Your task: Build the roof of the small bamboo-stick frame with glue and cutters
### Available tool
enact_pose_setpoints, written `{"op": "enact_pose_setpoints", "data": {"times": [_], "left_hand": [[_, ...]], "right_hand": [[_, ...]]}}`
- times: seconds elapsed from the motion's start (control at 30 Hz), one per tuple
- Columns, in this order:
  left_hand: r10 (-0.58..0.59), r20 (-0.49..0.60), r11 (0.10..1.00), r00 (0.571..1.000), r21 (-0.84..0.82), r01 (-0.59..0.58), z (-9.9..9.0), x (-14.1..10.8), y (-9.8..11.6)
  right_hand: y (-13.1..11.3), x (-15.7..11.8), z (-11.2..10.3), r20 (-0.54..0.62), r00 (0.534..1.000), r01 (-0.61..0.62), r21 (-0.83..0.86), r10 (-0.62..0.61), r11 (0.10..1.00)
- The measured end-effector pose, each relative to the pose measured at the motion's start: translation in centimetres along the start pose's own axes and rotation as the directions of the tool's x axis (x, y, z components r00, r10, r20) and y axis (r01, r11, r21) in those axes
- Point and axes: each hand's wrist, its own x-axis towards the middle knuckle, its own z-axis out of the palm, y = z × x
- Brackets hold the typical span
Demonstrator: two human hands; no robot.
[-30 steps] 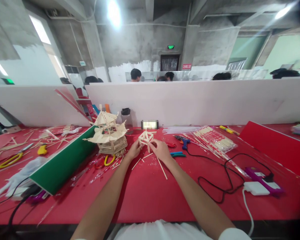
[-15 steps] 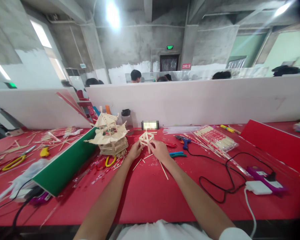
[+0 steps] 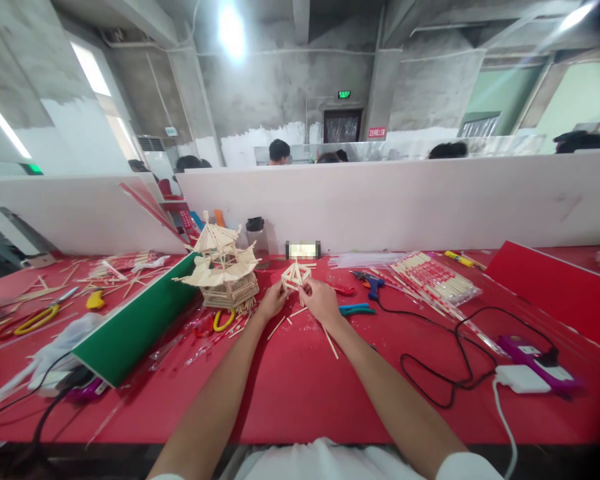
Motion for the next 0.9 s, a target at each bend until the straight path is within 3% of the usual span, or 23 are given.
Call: {"op": "enact_pose_setpoints", "data": {"times": [0.17,0.43,0.9], "left_hand": [[0.012,0.015,1.000,1.000,-0.006,-0.012,-0.02,-0.02,0.04],[-0.036,0.013,0.999,0.999,-0.027,0.036,0.24,-0.11,-0.16],[-0.018,0.018,1.000,1.000,-0.014,0.018,0.20,-0.13,0.46]], "right_hand": [[0.46,0.05,0.22,-0.016,1.000,-0.028,-0.084,0.027,0.996],[0.31,-0.07,0.16,0.064,0.997,-0.020,-0.263,0.038,0.965],[-0.02,-0.02,-0.11,0.083,0.996,-0.010,-0.285,0.035,0.959]]}}
